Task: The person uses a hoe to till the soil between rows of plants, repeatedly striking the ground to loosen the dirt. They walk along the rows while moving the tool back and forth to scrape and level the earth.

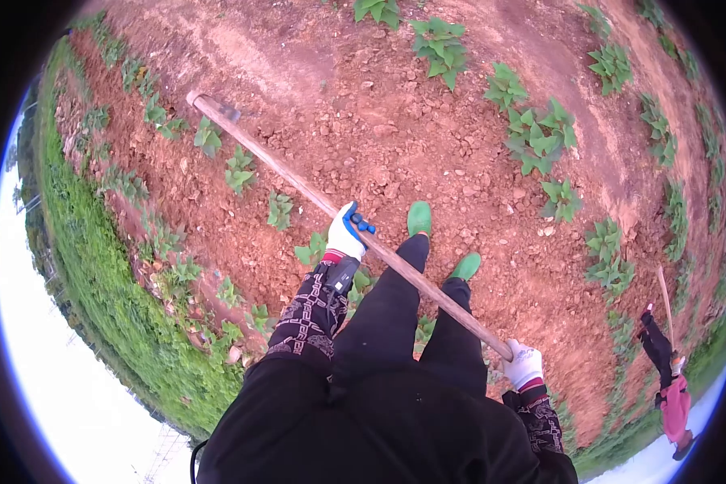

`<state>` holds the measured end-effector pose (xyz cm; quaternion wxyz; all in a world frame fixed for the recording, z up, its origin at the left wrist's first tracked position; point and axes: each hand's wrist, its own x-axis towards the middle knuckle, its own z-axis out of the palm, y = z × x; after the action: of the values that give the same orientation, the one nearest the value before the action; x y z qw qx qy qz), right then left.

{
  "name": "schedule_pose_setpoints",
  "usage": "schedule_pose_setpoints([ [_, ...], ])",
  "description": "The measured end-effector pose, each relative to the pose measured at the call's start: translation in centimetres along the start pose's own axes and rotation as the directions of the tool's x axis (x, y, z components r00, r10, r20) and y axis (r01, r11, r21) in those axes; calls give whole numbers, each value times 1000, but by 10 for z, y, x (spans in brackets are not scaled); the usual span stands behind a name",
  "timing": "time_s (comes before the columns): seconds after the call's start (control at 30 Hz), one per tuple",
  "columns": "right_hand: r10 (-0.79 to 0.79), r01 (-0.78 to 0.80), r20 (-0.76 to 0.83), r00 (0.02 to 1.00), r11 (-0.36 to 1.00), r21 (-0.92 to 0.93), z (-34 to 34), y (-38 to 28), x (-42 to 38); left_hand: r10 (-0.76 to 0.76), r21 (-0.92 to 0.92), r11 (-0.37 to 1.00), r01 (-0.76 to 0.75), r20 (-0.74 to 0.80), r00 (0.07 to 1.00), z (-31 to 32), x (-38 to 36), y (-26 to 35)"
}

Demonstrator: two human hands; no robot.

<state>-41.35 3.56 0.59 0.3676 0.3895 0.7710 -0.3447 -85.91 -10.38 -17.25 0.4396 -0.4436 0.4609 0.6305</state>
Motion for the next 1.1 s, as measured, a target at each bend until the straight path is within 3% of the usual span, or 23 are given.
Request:
schedule_pose_setpoints([
  [0.13, -94, 94, -48, 994, 996, 0, 2, -33, 21, 178, -18, 984, -177, 78, 981, 11, -28, 54],
  [0.2, -94, 93, -24, 995, 995, -34, 4, -38, 17, 178, -62, 983, -173, 95, 979, 10, -38, 64],
  [0.27, -91, 90, -19, 996, 994, -59, -1, -35, 4, 155, -125, 984, -126, 261, 953, 3, -47, 59],
  [0.33, -63, 61, -24, 998, 996, -62, -5, -17, -19, 119, -97, 990, -105, 153, 981, 6, -59, 29],
  [0.47, 160, -148, 116, 980, 983, -111, -9, 5, -66, -66, -96, 993, 70, 47, 997, -37, -22, -49],
  [0.53, 186, -180, 117, 975, 982, -63, -7, 3, -72, -84, 56, 995, 82, 24, 996, -40, -11, -68],
  [0.57, 182, -175, 107, 977, 982, -77, -10, 6, -69, -132, -1, 991, 132, 47, 990, -44, -4, -70],
  [0.63, 166, -153, 113, 980, 982, -112, -12, 9, -63, -100, 37, 994, 102, -49, 994, -38, -2, -69],
  [0.8, 96, -91, 71, 993, 993, -73, 4, 16, -25, -117, 0, 993, 117, 9, 993, -14, -5, -32],
  [0.97, -74, 71, -80, 994, 996, -47, 18, -17, 71, 198, -12, 980, -198, 102, 975, 26, -23, 67],
  [1.1, -200, 202, -108, 974, 979, 10, 9, -93, 138, 427, -20, 902, -432, 201, 882, 40, -39, 171],
])
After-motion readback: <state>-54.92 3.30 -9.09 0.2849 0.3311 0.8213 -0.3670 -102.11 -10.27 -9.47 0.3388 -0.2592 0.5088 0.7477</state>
